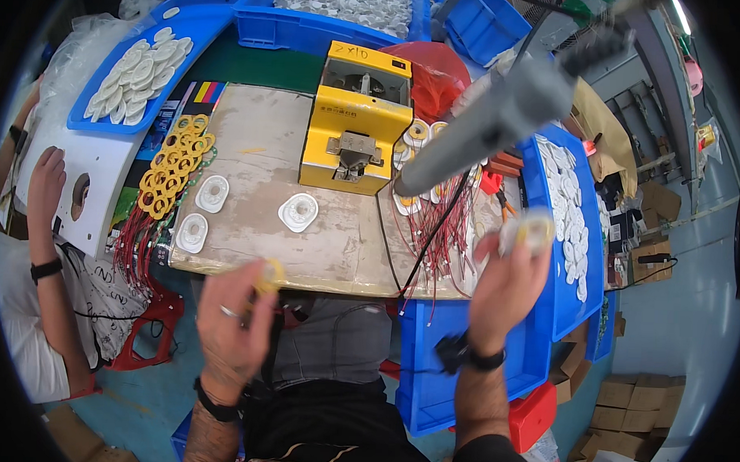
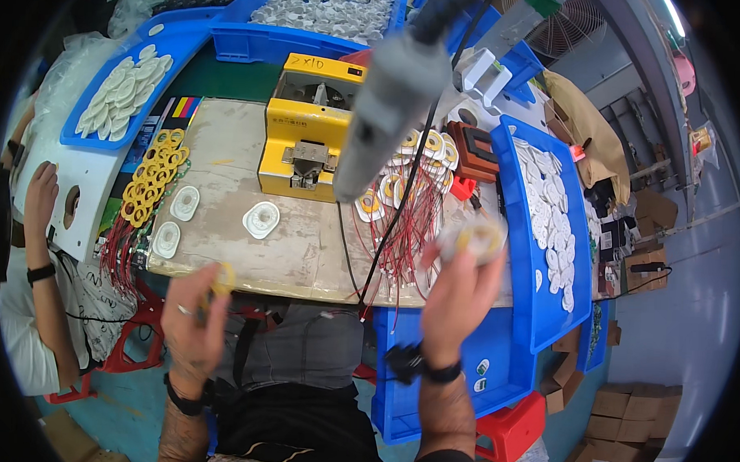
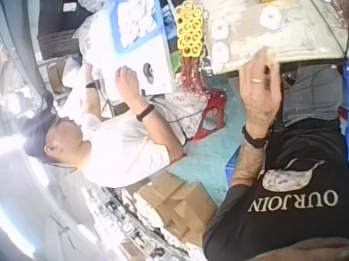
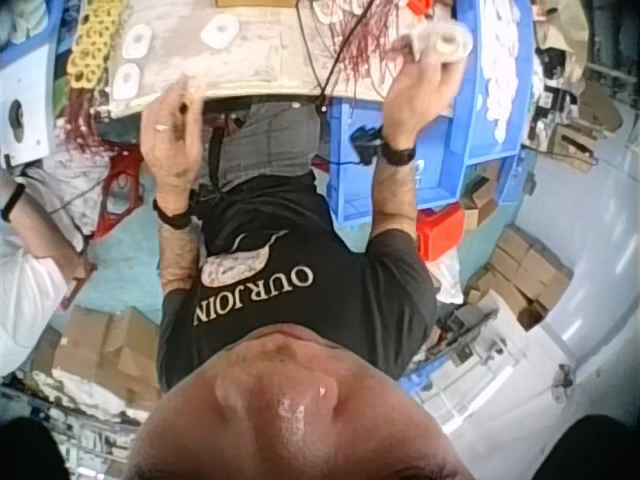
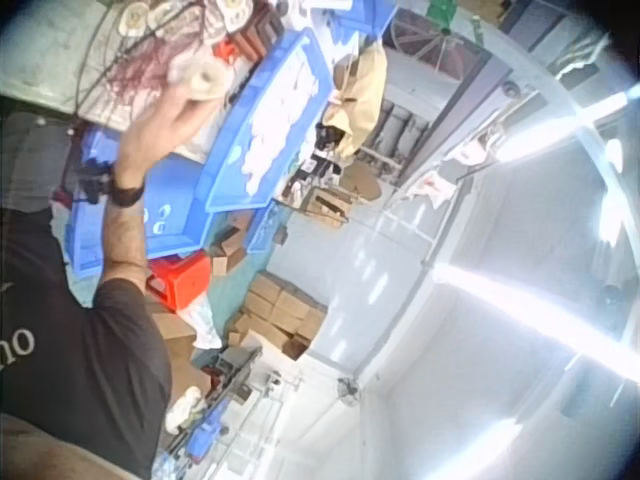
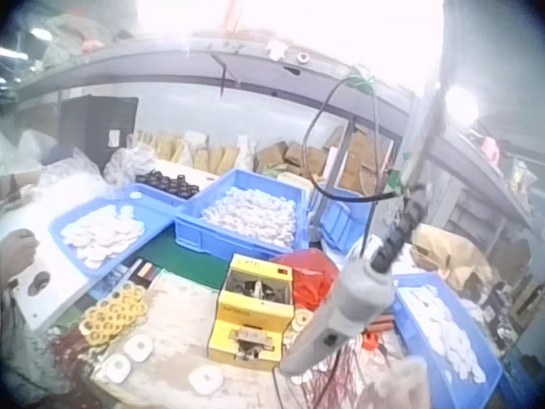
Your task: Assembling and processing electronic components using a handheld tool on a workbench.
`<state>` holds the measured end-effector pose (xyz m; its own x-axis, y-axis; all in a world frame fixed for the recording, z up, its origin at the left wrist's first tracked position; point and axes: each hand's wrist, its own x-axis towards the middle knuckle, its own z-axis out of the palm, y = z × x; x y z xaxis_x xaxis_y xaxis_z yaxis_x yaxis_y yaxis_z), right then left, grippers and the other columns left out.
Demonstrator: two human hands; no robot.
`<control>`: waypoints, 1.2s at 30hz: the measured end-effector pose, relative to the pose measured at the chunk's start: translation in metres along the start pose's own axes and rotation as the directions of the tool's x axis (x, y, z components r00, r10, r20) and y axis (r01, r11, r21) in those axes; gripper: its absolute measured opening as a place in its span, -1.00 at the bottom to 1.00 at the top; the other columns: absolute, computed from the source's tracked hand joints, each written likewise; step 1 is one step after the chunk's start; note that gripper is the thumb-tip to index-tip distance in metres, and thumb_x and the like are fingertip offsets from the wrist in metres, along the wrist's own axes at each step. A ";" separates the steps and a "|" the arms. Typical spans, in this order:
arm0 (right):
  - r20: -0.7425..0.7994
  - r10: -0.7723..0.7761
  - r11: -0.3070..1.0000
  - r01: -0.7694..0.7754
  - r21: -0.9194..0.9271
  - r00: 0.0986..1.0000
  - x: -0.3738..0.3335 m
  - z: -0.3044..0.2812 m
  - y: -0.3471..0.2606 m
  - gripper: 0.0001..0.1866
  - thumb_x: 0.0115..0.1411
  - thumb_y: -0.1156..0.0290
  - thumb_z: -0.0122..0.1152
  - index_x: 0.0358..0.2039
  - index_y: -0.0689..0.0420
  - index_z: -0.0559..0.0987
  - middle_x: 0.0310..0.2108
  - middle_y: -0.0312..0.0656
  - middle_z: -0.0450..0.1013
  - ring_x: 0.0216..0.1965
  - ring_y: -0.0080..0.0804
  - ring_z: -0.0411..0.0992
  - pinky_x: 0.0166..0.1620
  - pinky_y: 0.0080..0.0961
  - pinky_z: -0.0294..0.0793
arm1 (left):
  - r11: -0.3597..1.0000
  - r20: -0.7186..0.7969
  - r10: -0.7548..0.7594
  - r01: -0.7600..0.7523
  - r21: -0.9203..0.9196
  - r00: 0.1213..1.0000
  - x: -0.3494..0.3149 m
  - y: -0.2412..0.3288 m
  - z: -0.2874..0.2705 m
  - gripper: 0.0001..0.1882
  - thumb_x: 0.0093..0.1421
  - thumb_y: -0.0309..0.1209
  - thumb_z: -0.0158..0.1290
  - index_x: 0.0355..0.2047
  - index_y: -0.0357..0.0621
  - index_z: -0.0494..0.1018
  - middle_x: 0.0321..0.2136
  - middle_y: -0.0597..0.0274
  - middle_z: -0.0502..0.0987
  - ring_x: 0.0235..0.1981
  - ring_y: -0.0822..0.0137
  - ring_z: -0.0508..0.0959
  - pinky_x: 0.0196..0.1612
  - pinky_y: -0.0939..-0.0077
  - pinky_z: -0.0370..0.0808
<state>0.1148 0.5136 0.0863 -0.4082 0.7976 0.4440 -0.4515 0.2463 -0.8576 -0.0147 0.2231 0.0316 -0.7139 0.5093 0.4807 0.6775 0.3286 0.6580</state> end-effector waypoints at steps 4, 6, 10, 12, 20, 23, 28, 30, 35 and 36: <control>0.151 0.269 0.907 -0.198 -0.370 0.951 0.120 -0.027 0.054 -0.70 0.43 0.34 0.25 0.00 0.32 0.56 -0.31 -0.25 0.59 -0.36 -0.60 0.50 -0.28 -0.59 0.48 | 0.973 -0.102 -0.172 0.185 0.138 0.980 0.017 -0.037 -0.015 -0.58 0.34 -0.55 0.15 0.20 -0.31 0.47 -0.03 -0.12 0.59 -0.07 -0.04 0.61 0.01 0.18 0.55; 0.186 0.311 0.825 -0.168 -0.540 0.932 0.154 -0.030 0.090 -0.64 0.40 0.33 0.27 0.03 0.37 0.57 -0.34 -0.21 0.62 -0.39 -0.61 0.50 -0.31 -0.60 0.47 | 0.972 -0.117 -0.175 0.190 0.135 0.978 0.022 -0.045 -0.019 -0.59 0.34 -0.55 0.15 0.19 -0.31 0.47 -0.03 -0.13 0.59 -0.06 -0.03 0.61 0.02 0.17 0.55; 0.255 0.086 0.293 0.220 -0.931 0.963 0.159 -0.012 0.097 -0.51 0.31 0.26 0.39 0.12 0.30 0.54 -0.11 0.13 0.67 -0.12 0.01 0.66 -0.07 -0.20 0.57 | 0.979 -0.080 -0.146 0.156 0.133 0.986 0.022 -0.036 -0.023 -0.66 0.32 -0.54 0.18 0.10 -0.31 0.52 -0.05 -0.11 0.60 -0.05 -0.10 0.62 0.04 0.13 0.56; 0.195 -0.203 0.418 0.265 -0.869 0.960 0.140 0.008 0.071 -0.55 0.33 0.33 0.39 0.14 0.27 0.53 -0.46 -0.22 0.43 -0.44 -0.41 0.40 -0.26 -0.47 0.46 | 0.981 -0.072 -0.126 0.135 0.139 0.989 0.025 -0.029 -0.011 -0.67 0.31 -0.53 0.19 0.08 -0.31 0.52 -0.05 -0.11 0.60 -0.04 -0.12 0.61 0.06 0.11 0.56; 0.464 -0.406 0.824 0.535 -0.186 0.787 0.016 0.122 0.000 0.05 0.06 0.06 0.63 0.37 0.29 0.21 0.07 -0.07 0.40 -0.02 -0.36 0.42 0.04 -0.36 0.46 | 0.998 0.309 0.041 -0.053 0.032 0.950 0.061 -0.048 0.062 -0.59 0.33 -0.47 0.14 0.16 -0.29 0.41 0.07 -0.19 0.51 0.16 -0.21 0.49 0.19 -0.02 0.48; 0.528 -0.237 0.936 0.338 -0.101 0.815 -0.004 0.159 0.015 -0.03 0.09 0.28 0.64 0.35 0.24 0.20 0.09 -0.02 0.44 0.05 -0.28 0.50 0.07 -0.31 0.52 | 0.981 0.288 0.185 -0.161 -0.104 0.940 0.066 -0.052 0.066 -0.60 0.37 -0.44 0.08 0.17 -0.36 0.38 0.08 -0.27 0.48 0.12 -0.26 0.49 0.17 -0.06 0.48; 0.506 0.093 0.996 -0.089 -0.032 0.858 -0.005 0.159 0.026 -0.36 0.25 0.62 0.41 0.19 0.15 0.20 -0.09 -0.11 0.54 -0.08 -0.40 0.56 0.05 -0.38 0.56 | 0.990 0.440 0.131 -0.096 -0.101 0.888 0.056 -0.040 0.052 -0.49 0.32 -0.50 0.13 0.25 -0.35 0.34 0.11 -0.24 0.49 0.17 -0.25 0.48 0.25 0.03 0.46; 0.380 0.055 0.998 -0.062 0.005 0.923 -0.001 0.147 0.025 -0.35 0.29 0.63 0.34 0.23 0.13 0.13 -0.06 -0.05 0.54 -0.04 -0.32 0.58 0.06 -0.29 0.58 | 0.980 0.395 0.144 -0.075 -0.184 0.907 0.053 -0.033 0.048 -0.53 0.29 -0.50 0.17 0.20 -0.28 0.40 0.11 -0.22 0.51 0.13 -0.25 0.51 0.21 -0.01 0.48; 0.228 -0.080 0.995 0.093 -0.047 0.970 0.012 0.114 0.024 -0.43 0.35 0.60 0.25 0.22 0.15 0.14 -0.09 -0.01 0.54 -0.18 -0.26 0.61 0.01 -0.28 0.60 | 0.983 0.339 0.085 -0.023 -0.184 0.937 0.044 -0.026 0.038 -0.62 0.22 -0.52 0.28 0.04 -0.20 0.49 0.10 -0.03 0.57 -0.01 -0.07 0.59 0.07 0.12 0.57; 0.208 -0.072 0.994 0.087 -0.064 0.975 0.010 0.108 0.024 -0.43 0.36 0.60 0.23 0.25 0.17 0.14 -0.11 -0.01 0.54 -0.19 -0.28 0.61 0.00 -0.28 0.61 | 0.984 0.358 0.067 -0.002 -0.179 0.931 0.042 -0.028 0.035 -0.62 0.22 -0.52 0.28 0.04 -0.20 0.49 0.10 -0.03 0.57 -0.01 -0.07 0.59 0.07 0.12 0.57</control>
<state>0.0142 0.4684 0.0986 -0.5306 0.6457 0.5491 -0.4341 0.3495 -0.8303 -0.0574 0.2638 0.0134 -0.5563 0.7809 0.2841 0.6362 0.1803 0.7502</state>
